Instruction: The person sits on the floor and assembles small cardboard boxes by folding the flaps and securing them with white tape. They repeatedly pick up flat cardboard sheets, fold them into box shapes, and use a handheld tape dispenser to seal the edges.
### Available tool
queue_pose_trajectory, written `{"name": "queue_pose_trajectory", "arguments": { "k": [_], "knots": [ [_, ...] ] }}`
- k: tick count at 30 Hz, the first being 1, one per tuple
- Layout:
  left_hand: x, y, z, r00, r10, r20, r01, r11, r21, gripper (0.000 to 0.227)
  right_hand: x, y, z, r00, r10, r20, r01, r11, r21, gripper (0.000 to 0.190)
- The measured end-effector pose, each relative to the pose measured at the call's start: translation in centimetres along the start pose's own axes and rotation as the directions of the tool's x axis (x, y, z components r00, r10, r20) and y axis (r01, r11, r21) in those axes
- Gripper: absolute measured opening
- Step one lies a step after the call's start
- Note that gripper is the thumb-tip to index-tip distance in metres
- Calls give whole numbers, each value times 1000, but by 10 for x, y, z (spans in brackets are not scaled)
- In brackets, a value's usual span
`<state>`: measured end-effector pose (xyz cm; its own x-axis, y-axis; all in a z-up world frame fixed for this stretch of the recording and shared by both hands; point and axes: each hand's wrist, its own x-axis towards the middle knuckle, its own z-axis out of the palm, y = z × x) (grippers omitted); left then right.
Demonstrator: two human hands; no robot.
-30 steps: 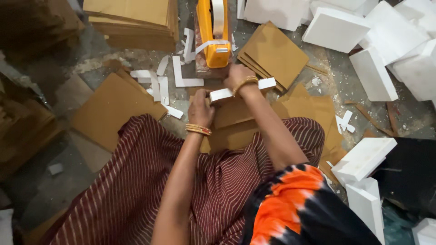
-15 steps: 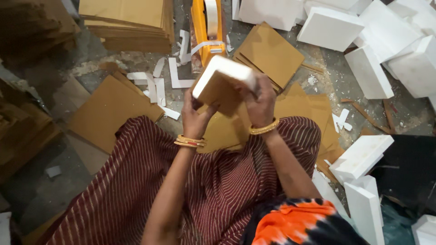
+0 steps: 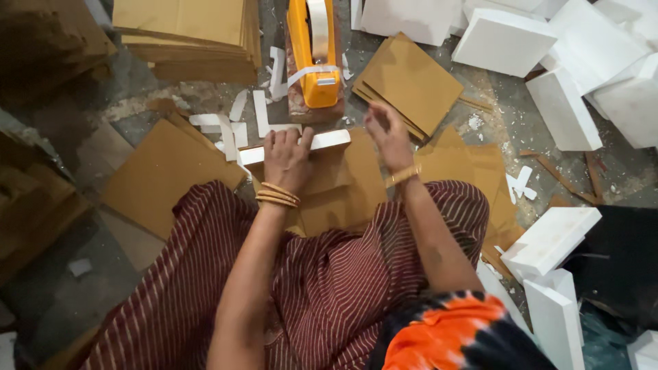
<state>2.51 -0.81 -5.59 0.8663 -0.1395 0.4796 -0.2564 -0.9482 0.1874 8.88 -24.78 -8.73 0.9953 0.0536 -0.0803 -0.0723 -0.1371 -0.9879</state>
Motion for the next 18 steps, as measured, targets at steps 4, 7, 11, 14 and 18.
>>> {"name": "queue_pose_trajectory", "arguments": {
  "k": [4,7,11,14,18],
  "knots": [
    [-8,-6,15,996,-24,86,24,1000,-2,33,74,-26,17,995,-13,95,18,999,-47,28],
    [-7,-7,17,994,-15,109,14,1000,13,43,117,-38,43,963,85,256,-45,986,-159,31],
    [-9,-9,21,996,-12,93,11,1000,10,39,112,-53,53,951,-63,302,118,979,-167,23],
    [-8,-10,25,997,-25,71,25,1000,-3,26,51,-61,45,975,-112,194,128,989,-72,17],
    [-8,-10,24,995,-24,93,28,999,-39,22,-37,-52,29,959,21,283,10,994,-110,12]
  ]
}}
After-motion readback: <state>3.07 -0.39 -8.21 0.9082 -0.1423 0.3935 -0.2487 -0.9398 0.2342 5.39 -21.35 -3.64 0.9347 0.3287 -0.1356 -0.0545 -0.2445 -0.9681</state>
